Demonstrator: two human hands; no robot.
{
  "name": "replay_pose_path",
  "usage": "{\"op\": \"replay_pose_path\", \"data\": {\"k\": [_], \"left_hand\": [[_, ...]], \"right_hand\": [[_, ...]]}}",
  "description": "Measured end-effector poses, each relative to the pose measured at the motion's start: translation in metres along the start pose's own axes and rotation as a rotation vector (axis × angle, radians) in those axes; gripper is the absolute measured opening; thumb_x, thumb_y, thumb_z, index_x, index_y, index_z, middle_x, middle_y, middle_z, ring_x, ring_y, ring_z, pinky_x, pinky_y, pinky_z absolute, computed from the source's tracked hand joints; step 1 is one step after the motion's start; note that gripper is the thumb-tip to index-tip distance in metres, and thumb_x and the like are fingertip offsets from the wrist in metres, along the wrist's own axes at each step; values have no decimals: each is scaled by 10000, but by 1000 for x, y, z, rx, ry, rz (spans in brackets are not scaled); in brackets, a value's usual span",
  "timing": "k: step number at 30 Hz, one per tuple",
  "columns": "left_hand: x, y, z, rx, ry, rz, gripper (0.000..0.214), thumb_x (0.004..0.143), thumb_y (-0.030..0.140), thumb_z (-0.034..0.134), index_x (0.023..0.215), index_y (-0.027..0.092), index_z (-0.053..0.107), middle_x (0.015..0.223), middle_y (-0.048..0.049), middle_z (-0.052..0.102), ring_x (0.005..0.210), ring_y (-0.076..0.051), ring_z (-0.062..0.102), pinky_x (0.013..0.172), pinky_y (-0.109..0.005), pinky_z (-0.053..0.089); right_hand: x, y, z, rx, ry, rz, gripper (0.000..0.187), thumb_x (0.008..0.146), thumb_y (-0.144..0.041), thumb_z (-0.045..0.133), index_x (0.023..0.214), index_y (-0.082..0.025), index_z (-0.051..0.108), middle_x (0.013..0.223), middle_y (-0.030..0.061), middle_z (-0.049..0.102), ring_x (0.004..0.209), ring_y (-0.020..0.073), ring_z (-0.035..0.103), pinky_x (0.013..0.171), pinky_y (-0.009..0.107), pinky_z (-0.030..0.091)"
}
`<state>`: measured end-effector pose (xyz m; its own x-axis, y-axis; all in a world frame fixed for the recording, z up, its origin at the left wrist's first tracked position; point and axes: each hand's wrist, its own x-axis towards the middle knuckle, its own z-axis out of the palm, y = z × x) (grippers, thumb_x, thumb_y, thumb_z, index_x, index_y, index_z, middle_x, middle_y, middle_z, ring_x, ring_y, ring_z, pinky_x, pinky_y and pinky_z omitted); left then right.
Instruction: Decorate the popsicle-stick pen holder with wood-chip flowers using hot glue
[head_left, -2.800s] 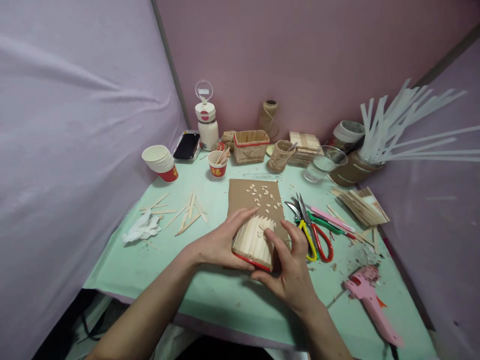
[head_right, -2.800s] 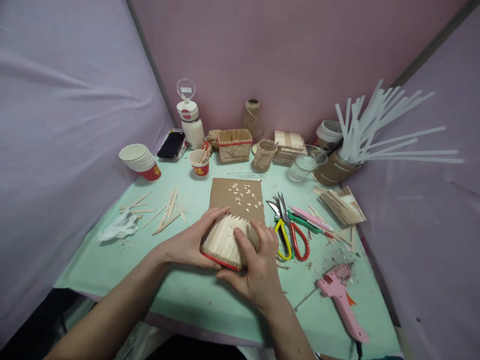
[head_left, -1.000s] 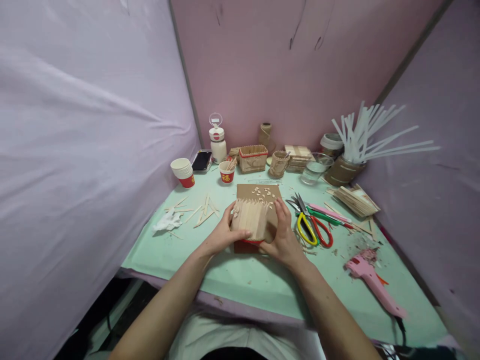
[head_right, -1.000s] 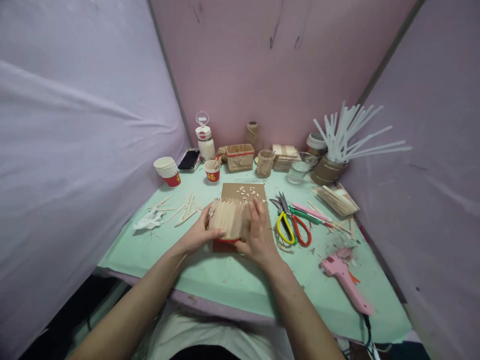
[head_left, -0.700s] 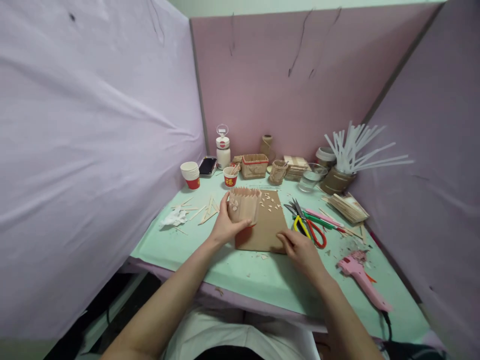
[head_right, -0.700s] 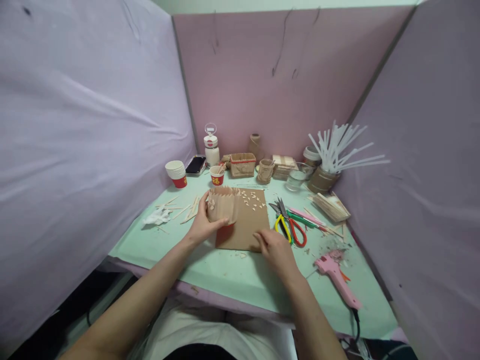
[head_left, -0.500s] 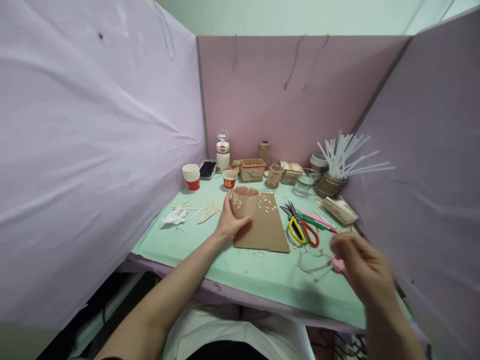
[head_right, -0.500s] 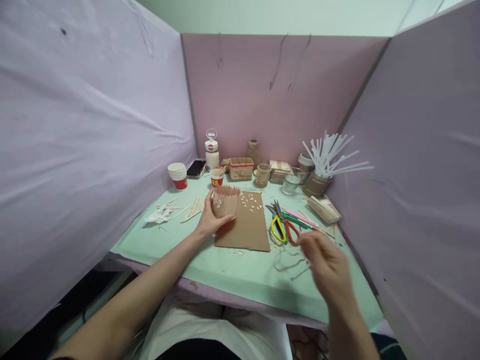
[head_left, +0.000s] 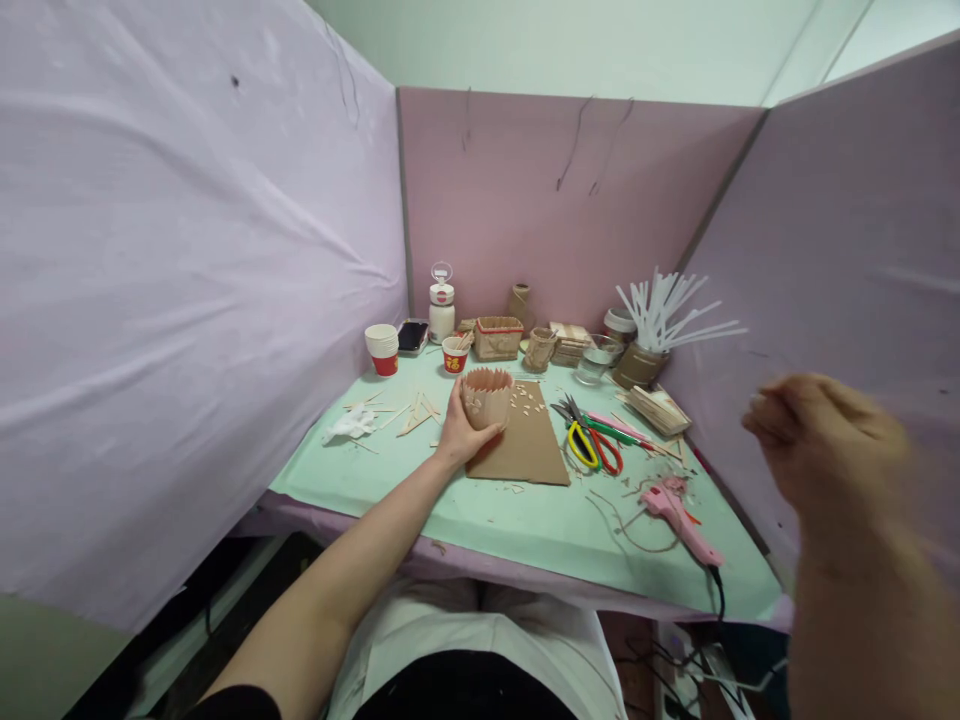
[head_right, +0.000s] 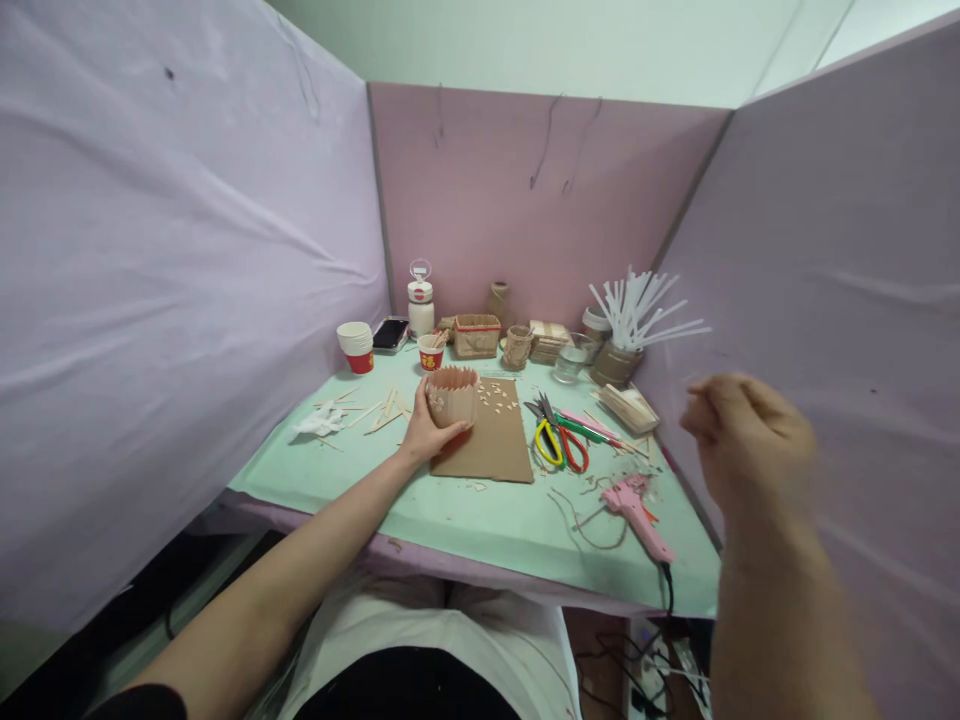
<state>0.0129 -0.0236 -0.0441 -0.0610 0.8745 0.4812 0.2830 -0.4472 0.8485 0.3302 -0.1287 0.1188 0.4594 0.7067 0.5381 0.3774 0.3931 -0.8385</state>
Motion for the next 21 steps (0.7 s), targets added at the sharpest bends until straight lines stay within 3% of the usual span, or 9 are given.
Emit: {"op": "replay_pose_path", "data": {"k": [2, 4, 5, 7, 9, 11, 13, 16, 21], "left_hand": [[0, -1, -1, -4, -8, -5, 1115, 581, 309, 802, 1454, 201, 117, 1486, -177, 284, 1376, -283, 299, 1125, -451, 230], [1, -3, -2, -20, -19, -26, 1142, 576, 312, 809, 1457, 199, 90, 1466, -180, 314, 1354, -278, 338, 1113, -442, 258], [2, -3, -2, -30, -22, -41, 1158, 570, 312, 814, 1458, 201, 80, 1457, -180, 325, 1344, -276, 353, 1106, -438, 271], [3, -4, -3, -51, -17, -69, 1181, 555, 312, 827, 1458, 220, 71, 1450, -174, 330, 1333, -272, 370, 1097, -433, 288], [5, -5, -4, -67, 2, -85, 1184, 548, 314, 834, 1454, 249, 75, 1440, -161, 341, 1321, -270, 386, 1089, -434, 300], [7, -5, -4, -76, 12, -88, 1182, 546, 320, 838, 1451, 274, 79, 1413, -147, 374, 1300, -268, 413, 1081, -437, 312], [8, -6, -4, -75, 10, -96, 1191, 538, 330, 842, 1451, 284, 80, 1396, -141, 391, 1288, -270, 428, 1072, -436, 326], [9, -9, -3, -74, 14, -99, 1208, 528, 338, 847, 1454, 289, 74, 1381, -138, 411, 1275, -278, 443, 1065, -443, 337], [11, -10, -2, -125, 75, -69, 1196, 532, 341, 846, 1450, 296, 80, 1359, -138, 432, 1274, -283, 447, 1051, -441, 359]], "right_hand": [[29, 7, 22, -185, -2, -10, 228, 895, -373, 420, 788, -196, 514, 580, -58, 320, 461, 82, 281, 502, 303, 320], [57, 18, 36, -675, -51, -61, 454, 954, -316, 153, 1109, -53, 489, 776, 90, 517, 545, 108, 404, 531, 302, 348], [68, 26, 41, -760, -112, -59, 499, 956, -286, 116, 1171, -3, 466, 887, 173, 555, 609, 125, 463, 556, 307, 358], [76, 42, 48, -874, -312, -46, 420, 949, -265, 261, 1145, -28, 546, 985, 205, 600, 740, 154, 550, 636, 300, 390], [69, 59, 52, -964, -530, -19, 302, 841, -265, 555, 1078, -95, 633, 1071, 189, 624, 895, 217, 586, 738, 318, 407], [52, 74, 54, -1054, -693, -5, 445, 678, -260, 743, 1103, -170, 648, 1219, 168, 584, 1064, 297, 547, 826, 355, 407], [32, 85, 53, -1112, -818, 0, 545, 630, -288, 781, 1147, -204, 631, 1266, 147, 565, 1130, 305, 520, 863, 342, 409], [6, 95, 49, -1180, -940, 40, 550, 658, -366, 749, 1160, -183, 619, 1139, 138, 640, 1009, 268, 596, 777, 294, 439], [-19, 109, 52, -1298, -954, 74, 396, 674, -386, 694, 1018, -192, 670, 1007, 122, 680, 927, 277, 620, 677, 292, 418]]}}
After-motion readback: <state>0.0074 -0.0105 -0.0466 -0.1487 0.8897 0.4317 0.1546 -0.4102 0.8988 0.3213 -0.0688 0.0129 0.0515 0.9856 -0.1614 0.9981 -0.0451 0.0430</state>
